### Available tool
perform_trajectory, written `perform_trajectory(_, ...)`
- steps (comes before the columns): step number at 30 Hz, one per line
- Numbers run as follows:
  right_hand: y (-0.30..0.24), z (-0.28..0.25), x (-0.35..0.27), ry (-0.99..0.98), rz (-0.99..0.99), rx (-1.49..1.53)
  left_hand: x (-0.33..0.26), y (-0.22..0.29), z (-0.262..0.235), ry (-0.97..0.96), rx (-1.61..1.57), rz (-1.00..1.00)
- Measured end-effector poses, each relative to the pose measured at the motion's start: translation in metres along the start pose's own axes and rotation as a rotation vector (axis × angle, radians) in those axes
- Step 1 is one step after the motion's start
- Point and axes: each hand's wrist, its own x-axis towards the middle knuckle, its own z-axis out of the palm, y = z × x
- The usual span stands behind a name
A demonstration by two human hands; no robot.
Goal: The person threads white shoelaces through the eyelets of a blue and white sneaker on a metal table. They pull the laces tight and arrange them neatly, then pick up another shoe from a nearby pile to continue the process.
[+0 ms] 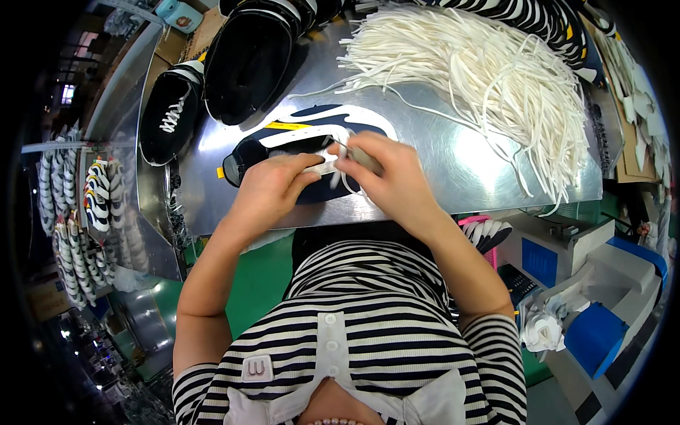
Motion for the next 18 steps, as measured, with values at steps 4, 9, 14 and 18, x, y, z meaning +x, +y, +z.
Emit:
perform_trajectory(4, 0.016, 0.004, 0.026, 0.044, -0.075, -0.024, 0.007, 0.01, -0.01, 0.077, 0.042, 0.082)
perform_trajectory(9, 0.017, 0.001, 0.04, 0.011, 0.002, 0.006, 0.027, 0.017, 0.003, -0.009, 0.153, 0.009)
perform_trajectory(14, 0.027, 0.0, 0.02, 0.139, 0.073, 0.031, 0.032, 0.012, 0.013, 0.041, 0.018, -0.137)
perform_trajectory(18, 0.026, -0.004, -0.011, -0.018, 0.2, 0.106, 0.034, 0.007, 0.023, 0.14, -0.052, -0.124)
